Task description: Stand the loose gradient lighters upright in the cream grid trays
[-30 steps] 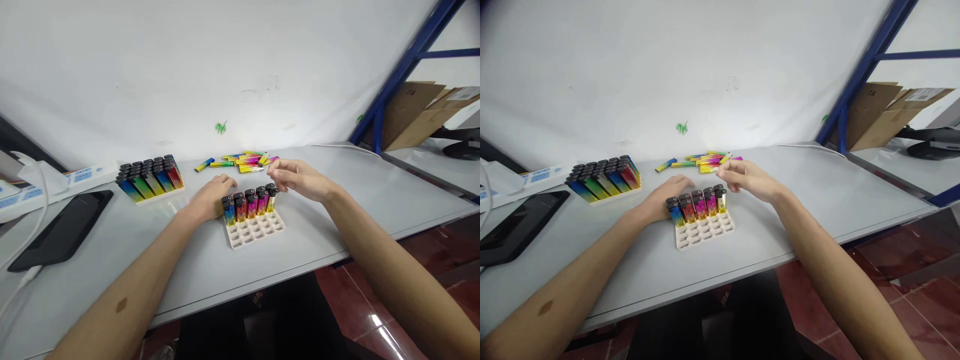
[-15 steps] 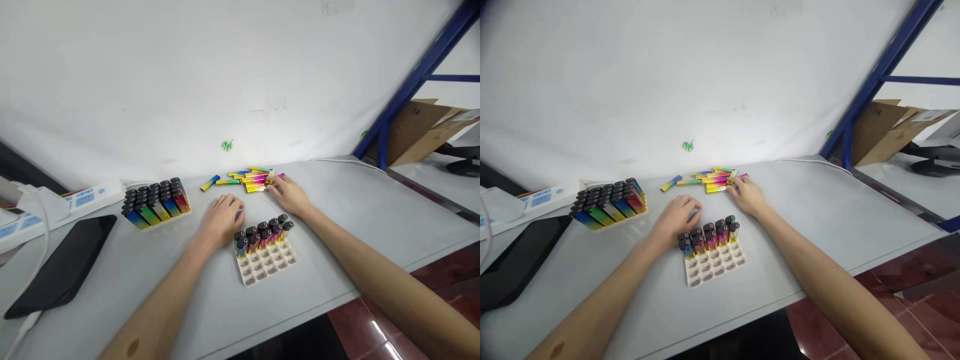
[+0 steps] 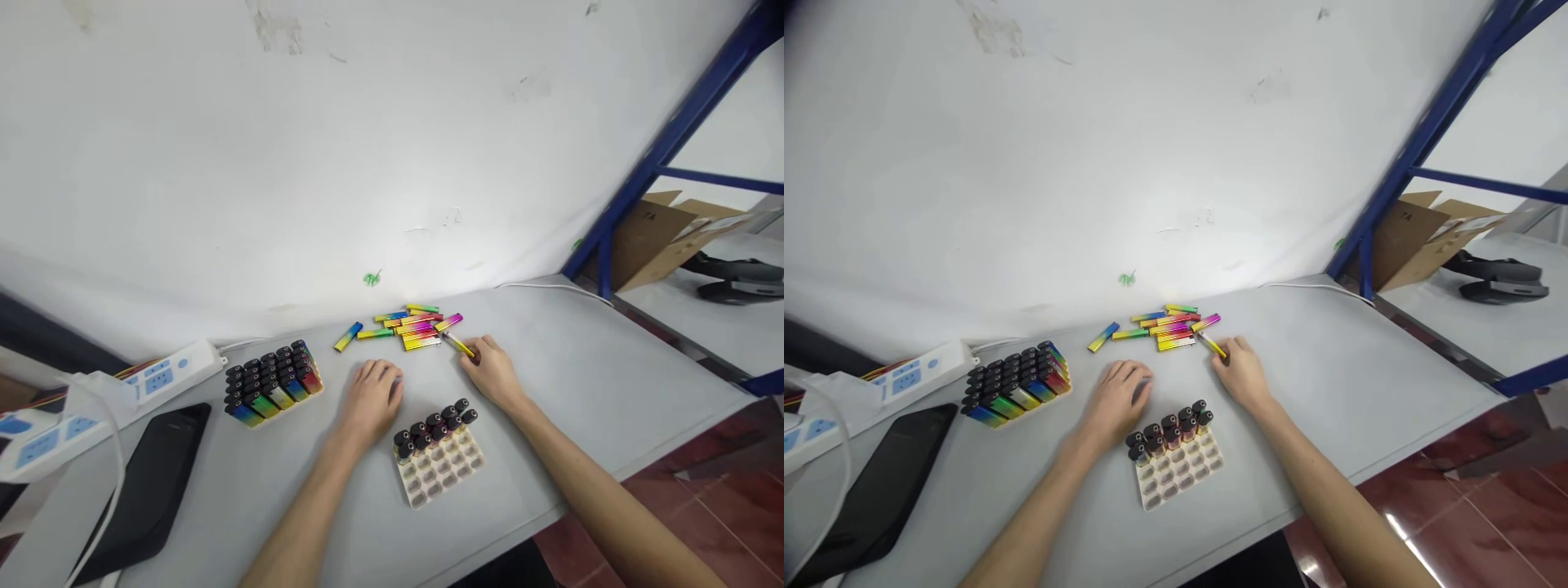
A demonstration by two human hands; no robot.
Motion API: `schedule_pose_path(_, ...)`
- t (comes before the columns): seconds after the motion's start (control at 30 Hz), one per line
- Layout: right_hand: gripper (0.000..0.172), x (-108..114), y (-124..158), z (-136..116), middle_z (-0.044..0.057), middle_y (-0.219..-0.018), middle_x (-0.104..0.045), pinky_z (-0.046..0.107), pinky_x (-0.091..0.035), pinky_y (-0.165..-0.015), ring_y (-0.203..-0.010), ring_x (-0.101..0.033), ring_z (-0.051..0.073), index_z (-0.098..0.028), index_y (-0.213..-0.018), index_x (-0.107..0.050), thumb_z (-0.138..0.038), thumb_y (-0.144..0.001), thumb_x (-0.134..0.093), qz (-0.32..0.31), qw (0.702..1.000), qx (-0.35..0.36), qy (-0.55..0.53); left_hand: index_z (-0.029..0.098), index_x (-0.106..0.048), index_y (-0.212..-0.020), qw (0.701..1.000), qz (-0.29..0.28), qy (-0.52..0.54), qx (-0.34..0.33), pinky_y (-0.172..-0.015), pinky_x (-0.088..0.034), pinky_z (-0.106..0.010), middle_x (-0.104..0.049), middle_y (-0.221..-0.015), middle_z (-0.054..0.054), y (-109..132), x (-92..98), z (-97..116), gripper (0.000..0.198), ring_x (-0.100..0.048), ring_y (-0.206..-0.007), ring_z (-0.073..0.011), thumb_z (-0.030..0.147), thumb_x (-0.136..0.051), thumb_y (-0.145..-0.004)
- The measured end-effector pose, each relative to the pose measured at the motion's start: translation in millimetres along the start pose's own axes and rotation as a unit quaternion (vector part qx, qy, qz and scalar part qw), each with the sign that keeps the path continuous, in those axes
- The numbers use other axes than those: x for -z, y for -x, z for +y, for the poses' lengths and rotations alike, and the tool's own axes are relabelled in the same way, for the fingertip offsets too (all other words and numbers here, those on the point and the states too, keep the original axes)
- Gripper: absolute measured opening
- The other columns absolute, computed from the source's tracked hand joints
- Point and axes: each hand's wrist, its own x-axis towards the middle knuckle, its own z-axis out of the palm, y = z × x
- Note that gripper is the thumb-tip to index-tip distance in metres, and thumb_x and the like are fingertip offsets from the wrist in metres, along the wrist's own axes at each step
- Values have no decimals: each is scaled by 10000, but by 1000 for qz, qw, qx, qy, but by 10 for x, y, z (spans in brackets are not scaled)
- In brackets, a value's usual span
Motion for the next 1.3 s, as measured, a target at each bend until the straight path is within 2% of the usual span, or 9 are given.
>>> schedule_pose_path(0.17,165,111,457,38,97,-975,-624,398,-487,-791,-858,-622,261,-218,-944,-623,-314,-892,-499,29,999,-24,-24,239,-648,-1013,999,23,44,-3,-980,-443,-425,-689,-1084,-46,-12,-4,1,174,-576,-1081,-244,235,-488,-945)
schedule_pose_path(0.3,277,222,845,21,106,-1010,-620,411,-497,-762,-787,-631,256,-223,-1109,-620,-307,-924,-432,29,999,-33,-27,221,-644,-985,995,47,84,21,-940,-485,-389,-709,-1024,-49,75,16,13,202,-606,-1035,-220,243,-444,-964)
schedule_pose_path(0.37,306,276,974,-9,99,-990,-628,409,-494,-737,-746,-630,250,-229,-1140,-626,-299,-910,-437,26,998,-45,-21,225,-633,-1022,991,62,108,46,-922,-505,-385,-708,-1038,-53,206,54,31,243,-620,-1038,-213,266,-396,-986)
schedule_pose_path(0.57,122,419,1033,-52,64,-881,-685,401,-495,-741,-797,-647,259,-237,-891,-609,-317,-822,-547,0,989,-100,-105,248,-592,-1109,973,63,172,138,-1000,-497,-458,-692,-1137,-69,912,196,158,300,-627,-1118,-234,343,-324,-1015)
schedule_pose_path(0.77,226,483,955,-22,6,-823,-650,376,-508,-757,-729,-628,191,-256,-954,-421,-362,-843,-586,-91,899,-124,-410,267,-492,-1327,980,20,96,172,-1158,-364,-551,-490,-1485,-98,1465,100,443,423,-349,-1457,-313,461,-484,-950)
schedule_pose_path(0.9,241,459,910,-72,-56,-693,-456,300,-436,-600,-608,-491,149,-251,-1067,-486,-400,-888,-547,-116,851,-120,-498,258,-184,-1535,985,-7,52,163,-1194,-267,-613,-359,-1579,-129,1464,0,584,918,-179,-1513,-375,581,-653,-814)
schedule_pose_path(1.03,433,402,788,-112,-40,-665,-367,271,-319,-484,-546,-339,129,-222,-919,-562,-643,-904,-460,-170,792,-135,-571,257,70,-1563,984,-12,60,166,-1193,-248,-623,-420,-1538,-137,1315,-39,573,1120,-156,-1514,-386,548,-691,-794)
schedule_pose_path(1.13,503,344,670,-110,-18,-671,-409,270,-322,-494,-571,-350,130,-206,-832,-585,-683,-901,-443,-169,783,-130,-585,253,64,-1566,984,-26,68,163,-1182,-268,-614,-446,-1518,-146,1210,-47,514,1137,-174,-1506,-404,557,-700,-781)
schedule_pose_path(1.3,403,284,529,-65,-9,-788,-537,279,-469,-654,-682,-511,128,-218,-844,-538,-609,-839,-636,-151,754,-123,-627,208,-33,-1571,982,-37,52,179,-1186,-263,-604,-491,-1483,-165,1099,-46,503,1126,-230,-1488,-411,569,-717,-753)
